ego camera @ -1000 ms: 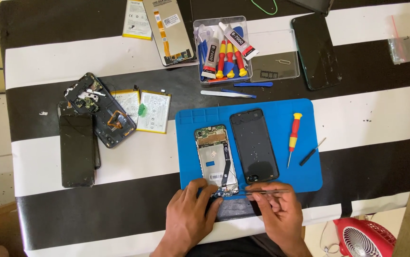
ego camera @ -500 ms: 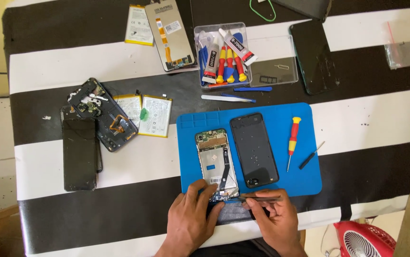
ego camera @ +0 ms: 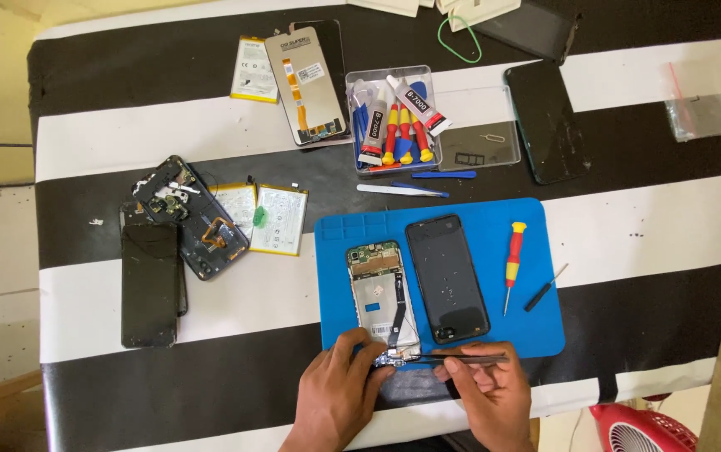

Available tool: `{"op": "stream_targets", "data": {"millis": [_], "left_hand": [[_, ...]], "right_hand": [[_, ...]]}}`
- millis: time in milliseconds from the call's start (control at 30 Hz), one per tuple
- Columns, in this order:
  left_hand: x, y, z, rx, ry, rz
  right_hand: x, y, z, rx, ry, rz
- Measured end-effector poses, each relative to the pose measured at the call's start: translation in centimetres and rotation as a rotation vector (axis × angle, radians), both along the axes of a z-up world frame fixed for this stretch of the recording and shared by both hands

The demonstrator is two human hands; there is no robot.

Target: Securing screws on a mobile phone motherboard and manipulating internal components using a screwdriver and tweezers.

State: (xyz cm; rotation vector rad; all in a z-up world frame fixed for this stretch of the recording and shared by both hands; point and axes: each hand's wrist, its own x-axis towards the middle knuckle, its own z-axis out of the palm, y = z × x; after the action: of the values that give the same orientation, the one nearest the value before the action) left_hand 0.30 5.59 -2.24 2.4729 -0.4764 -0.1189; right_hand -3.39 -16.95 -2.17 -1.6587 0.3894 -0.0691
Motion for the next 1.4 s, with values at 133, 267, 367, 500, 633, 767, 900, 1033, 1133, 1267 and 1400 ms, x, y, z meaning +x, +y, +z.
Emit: {"op": "stream_targets", "data": {"millis": [133, 267, 367, 500, 633, 767, 900, 1033, 1133, 1267, 1400], "left_hand": [[0.4, 0.8, 0.1, -0.037, 0.060, -0.055], [1.2, 1.6, 2.1, -0.103, 0.339, -0.045], [1.7, 1.8, 3.0, -0.189, 0.225, 0.007], [3.0, 1.0, 6.1, -0.342, 0.139, 0.054], [5.1, -0.5, 11.3, -0.700, 0.254, 0.082], [8.2, -1.8, 11.0, -0.653, -0.042, -0.060], [10.2, -1.3, 6.6, -0.612, 0.013, -0.012], [10.1, -0.6, 3.8, -0.504, -0.094, 0.073], [10.2, -0.6, 3.6, -0.532, -0.077, 0.112], [10.2, -0.8, 2.6, -0.516, -0.069, 0.119], [10.1, -0.7, 2.3, -0.523, -0.118, 0.087]], "right_hand": [[0.1, 0.2, 0.3, 0.038, 0.072, -0.045], [0.1, 0.3, 0.5, 0.032, 0.199, -0.137], [0.4, 0.3, 1.6, 0.060, 0.269, -0.157], [0.6, 1.1, 1.4, 0.026, 0.302, -0.258], [0.9, 0.9, 0.5, -0.025, 0.296, -0.262], [0.8, 1.0, 0.8, 0.082, 0.315, -0.305], [0.5, 1.1, 1.3, 0.016, 0.386, -0.309], [-0.6, 0.0, 0.0, -0.018, 0.215, -0.077], [-0.7, -0.3, -0.7, -0.004, 0.147, -0.014], [-0.9, -0.8, -1.4, 0.017, 0.164, 0.006], [-0.6, -0.5, -0.5, -0.047, 0.153, 0.042]]}}
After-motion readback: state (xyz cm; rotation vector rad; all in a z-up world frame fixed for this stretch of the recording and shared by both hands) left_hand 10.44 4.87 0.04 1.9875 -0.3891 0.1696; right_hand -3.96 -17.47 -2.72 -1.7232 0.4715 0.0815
